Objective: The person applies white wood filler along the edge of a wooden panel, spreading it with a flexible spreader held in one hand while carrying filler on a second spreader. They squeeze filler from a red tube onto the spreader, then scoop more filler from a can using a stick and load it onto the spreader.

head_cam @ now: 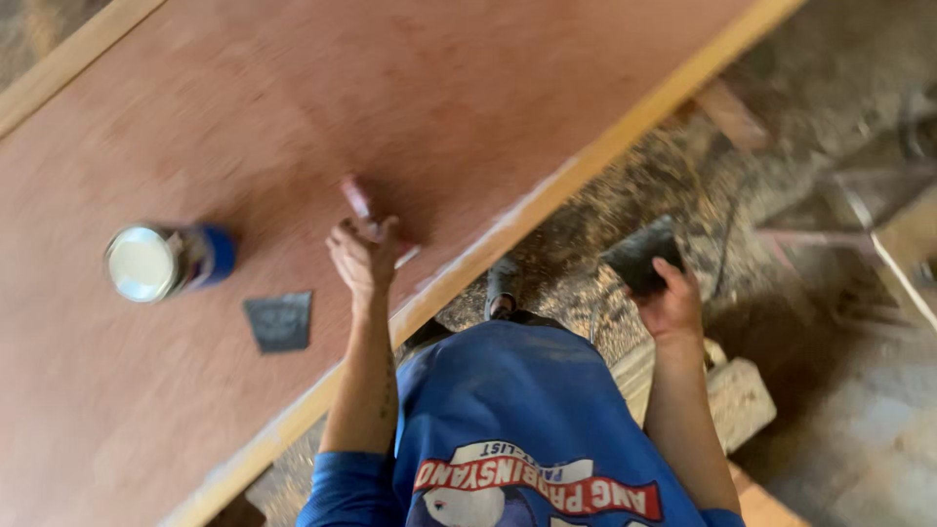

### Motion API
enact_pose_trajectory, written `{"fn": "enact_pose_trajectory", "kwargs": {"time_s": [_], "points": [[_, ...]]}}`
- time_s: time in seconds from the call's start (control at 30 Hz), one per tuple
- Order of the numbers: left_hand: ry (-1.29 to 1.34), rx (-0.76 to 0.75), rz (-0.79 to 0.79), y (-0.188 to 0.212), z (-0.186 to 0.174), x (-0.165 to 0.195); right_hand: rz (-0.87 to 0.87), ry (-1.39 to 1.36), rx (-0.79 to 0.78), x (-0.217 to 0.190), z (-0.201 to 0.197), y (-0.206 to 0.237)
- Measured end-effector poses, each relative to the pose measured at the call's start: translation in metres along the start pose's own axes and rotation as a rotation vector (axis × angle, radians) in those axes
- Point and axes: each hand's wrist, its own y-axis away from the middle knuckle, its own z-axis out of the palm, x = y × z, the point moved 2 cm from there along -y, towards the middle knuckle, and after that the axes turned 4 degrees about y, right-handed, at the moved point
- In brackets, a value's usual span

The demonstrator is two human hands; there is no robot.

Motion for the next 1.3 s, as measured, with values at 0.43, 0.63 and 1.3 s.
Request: {"fn": "enact_pose_trajectory", "kwargs": {"time_s": [0.43, 0.63, 1.3], "points": [[-0.062, -0.347, -0.212, -0.017, 0.076, 0.091, -0.106, -0.382, 0.071, -0.010, -0.154, 0.070], [0.497, -0.768, -0.274, 0.028, 0.167, 0.185, -0.170, -0.331, 0.252, -0.033, -0.207, 0.053], [0.955, -1.338, -0.442, 0.076, 0.409, 0.411, 0.047, 0.540, 0.542, -0.188, -0.184, -0.132]]}}
